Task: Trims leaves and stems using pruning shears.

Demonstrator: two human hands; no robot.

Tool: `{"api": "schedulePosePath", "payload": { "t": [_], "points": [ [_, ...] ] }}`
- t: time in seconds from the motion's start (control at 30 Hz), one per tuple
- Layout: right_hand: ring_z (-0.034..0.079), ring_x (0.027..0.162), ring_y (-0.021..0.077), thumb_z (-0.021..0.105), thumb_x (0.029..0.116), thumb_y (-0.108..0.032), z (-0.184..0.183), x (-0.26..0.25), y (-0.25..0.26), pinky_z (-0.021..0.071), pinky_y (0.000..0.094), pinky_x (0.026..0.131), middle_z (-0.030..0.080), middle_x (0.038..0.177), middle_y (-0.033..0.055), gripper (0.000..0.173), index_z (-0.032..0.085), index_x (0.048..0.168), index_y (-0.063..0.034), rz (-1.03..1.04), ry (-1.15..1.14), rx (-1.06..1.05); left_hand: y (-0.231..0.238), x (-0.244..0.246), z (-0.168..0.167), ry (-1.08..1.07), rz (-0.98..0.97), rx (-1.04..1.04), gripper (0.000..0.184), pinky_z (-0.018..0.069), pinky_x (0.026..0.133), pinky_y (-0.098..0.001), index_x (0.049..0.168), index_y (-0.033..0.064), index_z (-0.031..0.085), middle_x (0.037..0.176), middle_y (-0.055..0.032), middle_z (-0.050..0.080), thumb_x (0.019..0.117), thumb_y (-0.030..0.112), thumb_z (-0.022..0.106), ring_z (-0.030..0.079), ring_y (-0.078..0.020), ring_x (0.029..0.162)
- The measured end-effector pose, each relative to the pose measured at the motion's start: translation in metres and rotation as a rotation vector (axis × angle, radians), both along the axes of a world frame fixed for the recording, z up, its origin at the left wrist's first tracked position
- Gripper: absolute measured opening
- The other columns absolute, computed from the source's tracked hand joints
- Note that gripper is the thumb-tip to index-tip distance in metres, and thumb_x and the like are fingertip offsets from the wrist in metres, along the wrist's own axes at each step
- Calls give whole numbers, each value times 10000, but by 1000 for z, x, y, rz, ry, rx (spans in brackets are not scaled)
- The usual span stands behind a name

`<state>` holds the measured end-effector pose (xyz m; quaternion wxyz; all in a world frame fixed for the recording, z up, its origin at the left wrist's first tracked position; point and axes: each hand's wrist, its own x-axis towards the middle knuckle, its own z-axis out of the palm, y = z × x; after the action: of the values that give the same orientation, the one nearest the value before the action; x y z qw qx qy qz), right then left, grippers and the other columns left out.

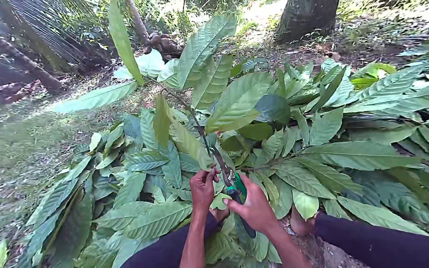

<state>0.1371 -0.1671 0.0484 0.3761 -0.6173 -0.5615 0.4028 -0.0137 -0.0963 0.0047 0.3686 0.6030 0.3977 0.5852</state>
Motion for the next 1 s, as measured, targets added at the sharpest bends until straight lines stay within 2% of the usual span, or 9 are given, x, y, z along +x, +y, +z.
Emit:
{"api": "schedulePosePath", "payload": {
  "t": [0.13,0.3,0.43,0.47,0.57,0.67,0.77,0.83,1.0],
  "points": [
    [653,930,203,760,740,-420,-7,1,3,543,428,831,675,1120,114,767,591,1360,0,-13,4,53,-6,-4,2,-21,-38,-52,190,549,592,-191,1103,-100,687,826,-26,742,950,-49,587,624,-18,606],
    [642,887,141,753,723,-429,-14,7,8,544,363,794,677,1060,63,764,596,1346,-17,8,83,28,-10,2,13,-89,-139,-192,132,440,525,-157,1076,-38,602,801,9,713,955,-51,554,532,16,558],
    [620,845,104,755,720,-428,-17,9,8,528,320,758,665,1020,37,754,598,1335,-21,-5,119,18,-7,3,14,-139,-240,-232,96,511,555,-188,1059,-9,547,808,-13,732,987,-40,491,605,-22,570],
    [622,852,99,758,715,-430,-17,9,8,528,314,765,667,1031,37,763,597,1339,-22,-11,114,18,-6,3,13,-149,-248,-229,108,485,545,-179,1064,-4,548,798,-1,717,997,-28,466,579,-11,565],
    [625,882,116,759,722,-439,-18,13,8,528,335,790,665,1055,48,779,586,1355,-18,9,84,11,-6,0,10,-205,-232,-229,215,351,489,-149,1128,-6,566,704,64,553,1037,46,378,432,19,535],
    [638,857,77,743,744,-419,-19,19,9,542,288,780,673,1020,20,715,595,1327,-31,128,176,-23,-7,-1,8,-235,-133,-185,269,351,450,-134,1162,35,533,614,104,465,1091,144,298,403,29,478],
    [621,784,34,715,788,-359,-19,16,8,525,225,721,652,913,-42,540,620,1218,-47,259,416,-67,-7,-3,3,-295,-117,-173,252,348,440,-134,1019,109,526,587,119,435,1101,176,297,387,27,459],
    [626,757,32,684,815,-301,-15,10,7,529,217,714,654,871,-53,445,613,1169,-41,272,562,-101,-7,-4,1,-323,-137,-165,251,336,446,-133,963,135,524,600,128,423,1098,185,318,375,34,473],
    [637,775,44,682,819,-298,-2,7,7,544,228,736,648,888,-45,475,592,1206,-38,275,612,-153,-7,-3,-1,-362,-145,-123,277,333,451,-121,901,162,530,603,135,431,1104,233,356,378,46,478]
  ]
}}
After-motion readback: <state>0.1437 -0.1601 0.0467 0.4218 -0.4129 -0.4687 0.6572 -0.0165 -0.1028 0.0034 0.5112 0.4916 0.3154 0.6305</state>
